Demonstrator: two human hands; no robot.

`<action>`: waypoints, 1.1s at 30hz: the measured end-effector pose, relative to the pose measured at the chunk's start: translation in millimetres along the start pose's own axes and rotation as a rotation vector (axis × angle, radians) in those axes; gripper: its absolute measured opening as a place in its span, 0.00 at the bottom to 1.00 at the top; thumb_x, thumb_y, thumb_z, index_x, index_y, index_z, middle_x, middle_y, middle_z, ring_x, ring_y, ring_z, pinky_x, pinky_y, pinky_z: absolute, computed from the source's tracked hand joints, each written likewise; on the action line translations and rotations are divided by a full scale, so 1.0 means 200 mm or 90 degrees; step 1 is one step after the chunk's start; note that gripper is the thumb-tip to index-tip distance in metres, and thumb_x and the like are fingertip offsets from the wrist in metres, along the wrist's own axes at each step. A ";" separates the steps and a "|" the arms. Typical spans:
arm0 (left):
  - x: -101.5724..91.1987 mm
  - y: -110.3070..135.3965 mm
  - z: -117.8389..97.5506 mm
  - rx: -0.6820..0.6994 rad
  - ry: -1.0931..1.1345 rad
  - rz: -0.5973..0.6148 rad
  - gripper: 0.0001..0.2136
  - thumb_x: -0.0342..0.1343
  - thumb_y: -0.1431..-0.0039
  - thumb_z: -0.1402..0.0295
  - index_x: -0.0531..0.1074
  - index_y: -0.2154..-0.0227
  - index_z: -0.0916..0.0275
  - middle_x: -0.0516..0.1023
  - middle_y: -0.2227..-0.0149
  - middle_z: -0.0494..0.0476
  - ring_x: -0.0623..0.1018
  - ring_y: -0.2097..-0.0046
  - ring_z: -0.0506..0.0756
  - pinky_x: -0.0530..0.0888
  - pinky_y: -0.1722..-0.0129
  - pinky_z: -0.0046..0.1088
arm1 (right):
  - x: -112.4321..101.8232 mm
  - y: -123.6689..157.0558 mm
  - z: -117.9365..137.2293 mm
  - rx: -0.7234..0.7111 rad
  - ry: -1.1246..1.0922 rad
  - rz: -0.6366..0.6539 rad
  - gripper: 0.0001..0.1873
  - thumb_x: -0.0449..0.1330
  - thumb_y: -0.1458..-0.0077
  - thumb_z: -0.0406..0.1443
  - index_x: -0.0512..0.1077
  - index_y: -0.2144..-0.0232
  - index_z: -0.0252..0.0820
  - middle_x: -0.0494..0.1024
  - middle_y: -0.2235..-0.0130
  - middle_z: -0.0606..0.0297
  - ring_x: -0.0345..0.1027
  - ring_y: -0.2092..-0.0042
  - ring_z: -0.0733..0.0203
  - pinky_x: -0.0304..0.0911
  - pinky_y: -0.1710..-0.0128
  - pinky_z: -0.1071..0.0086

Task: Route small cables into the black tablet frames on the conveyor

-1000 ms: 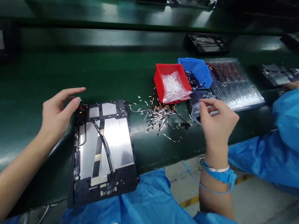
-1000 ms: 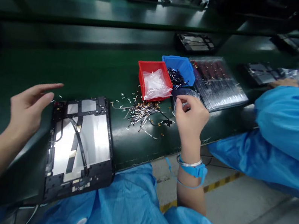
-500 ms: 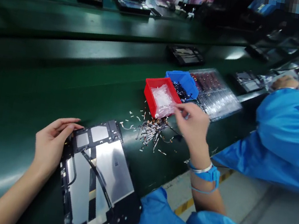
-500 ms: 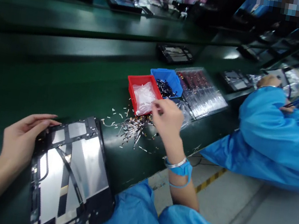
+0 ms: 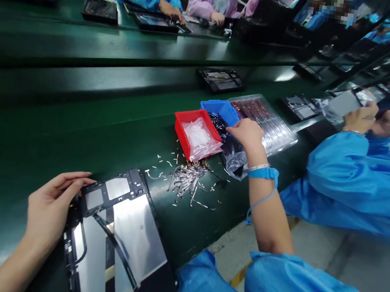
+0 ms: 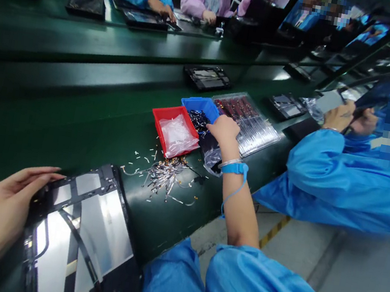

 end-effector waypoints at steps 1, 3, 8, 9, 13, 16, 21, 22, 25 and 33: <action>0.00 0.00 0.00 -0.005 0.002 0.001 0.17 0.61 0.63 0.57 0.77 0.68 0.60 0.79 0.69 0.53 0.75 0.62 0.57 0.69 0.64 0.28 | 0.01 -0.01 0.01 0.010 0.001 0.003 0.14 0.64 0.53 0.38 0.78 0.64 0.35 0.79 0.57 0.47 0.73 0.52 0.45 0.66 0.55 0.57; 0.00 0.00 0.00 -0.009 0.004 0.005 0.18 0.61 0.64 0.56 0.77 0.69 0.60 0.79 0.70 0.52 0.75 0.62 0.56 0.68 0.64 0.27 | 0.02 -0.02 0.01 0.026 -0.004 0.007 0.15 0.65 0.56 0.35 0.78 0.63 0.34 0.79 0.56 0.45 0.72 0.51 0.43 0.66 0.54 0.57; 0.00 0.01 -0.01 -0.003 0.020 0.019 0.17 0.61 0.63 0.57 0.76 0.69 0.61 0.79 0.70 0.51 0.75 0.63 0.54 0.67 0.64 0.24 | -0.02 -0.01 -0.06 0.059 -0.054 -0.022 0.13 0.61 0.54 0.34 0.78 0.64 0.36 0.80 0.59 0.48 0.73 0.54 0.46 0.66 0.57 0.61; 0.00 0.01 -0.01 0.000 0.023 0.023 0.17 0.61 0.63 0.58 0.76 0.69 0.61 0.79 0.70 0.51 0.75 0.63 0.54 0.67 0.64 0.24 | -0.03 0.00 -0.08 0.057 -0.070 -0.032 0.13 0.59 0.53 0.35 0.77 0.65 0.37 0.80 0.60 0.50 0.74 0.56 0.48 0.66 0.58 0.62; 0.01 0.01 -0.02 0.030 0.013 0.037 0.15 0.59 0.59 0.60 0.76 0.68 0.62 0.79 0.69 0.53 0.75 0.63 0.55 0.68 0.64 0.26 | -0.04 0.03 -0.12 0.039 -0.123 -0.052 0.12 0.57 0.51 0.37 0.78 0.67 0.40 0.81 0.66 0.56 0.74 0.61 0.54 0.66 0.62 0.68; 0.02 0.01 -0.03 0.041 0.017 0.047 0.13 0.59 0.57 0.61 0.75 0.68 0.63 0.79 0.69 0.53 0.75 0.62 0.55 0.68 0.63 0.27 | -0.03 0.04 -0.13 0.038 -0.127 -0.071 0.09 0.58 0.56 0.34 0.78 0.71 0.40 0.81 0.66 0.55 0.74 0.59 0.50 0.66 0.60 0.64; 0.02 0.02 -0.04 0.050 0.028 0.058 0.11 0.58 0.56 0.63 0.75 0.69 0.63 0.79 0.70 0.53 0.75 0.63 0.55 0.68 0.62 0.27 | -0.06 0.04 -0.11 0.024 -0.155 -0.131 0.09 0.58 0.58 0.32 0.78 0.72 0.39 0.81 0.65 0.53 0.74 0.57 0.45 0.65 0.57 0.59; 0.02 0.01 -0.03 0.051 0.029 0.058 0.11 0.59 0.56 0.63 0.76 0.69 0.62 0.79 0.70 0.53 0.75 0.63 0.55 0.68 0.63 0.27 | -0.06 0.04 -0.10 0.016 -0.168 -0.141 0.09 0.58 0.58 0.32 0.77 0.72 0.39 0.81 0.65 0.53 0.74 0.57 0.46 0.65 0.57 0.59; 0.02 0.00 -0.02 0.058 0.030 0.053 0.12 0.58 0.56 0.61 0.76 0.70 0.62 0.79 0.71 0.54 0.75 0.64 0.56 0.67 0.64 0.28 | -0.07 0.05 -0.09 -0.013 -0.212 -0.164 0.08 0.57 0.57 0.33 0.77 0.73 0.38 0.81 0.67 0.54 0.75 0.60 0.48 0.66 0.58 0.59; 0.03 -0.01 0.00 0.091 0.014 0.058 0.12 0.55 0.55 0.60 0.76 0.69 0.61 0.79 0.70 0.55 0.76 0.64 0.56 0.68 0.64 0.29 | -0.21 0.24 0.06 -0.230 -0.365 -0.202 0.07 0.59 0.57 0.32 0.75 0.72 0.39 0.80 0.69 0.61 0.72 0.68 0.62 0.66 0.66 0.68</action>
Point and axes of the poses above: each hand's wrist, its own y-axis away from the middle knuckle, its own x-axis out of the palm, z = x × y, the point moved 8 cm from there along -y, towards the middle knuckle
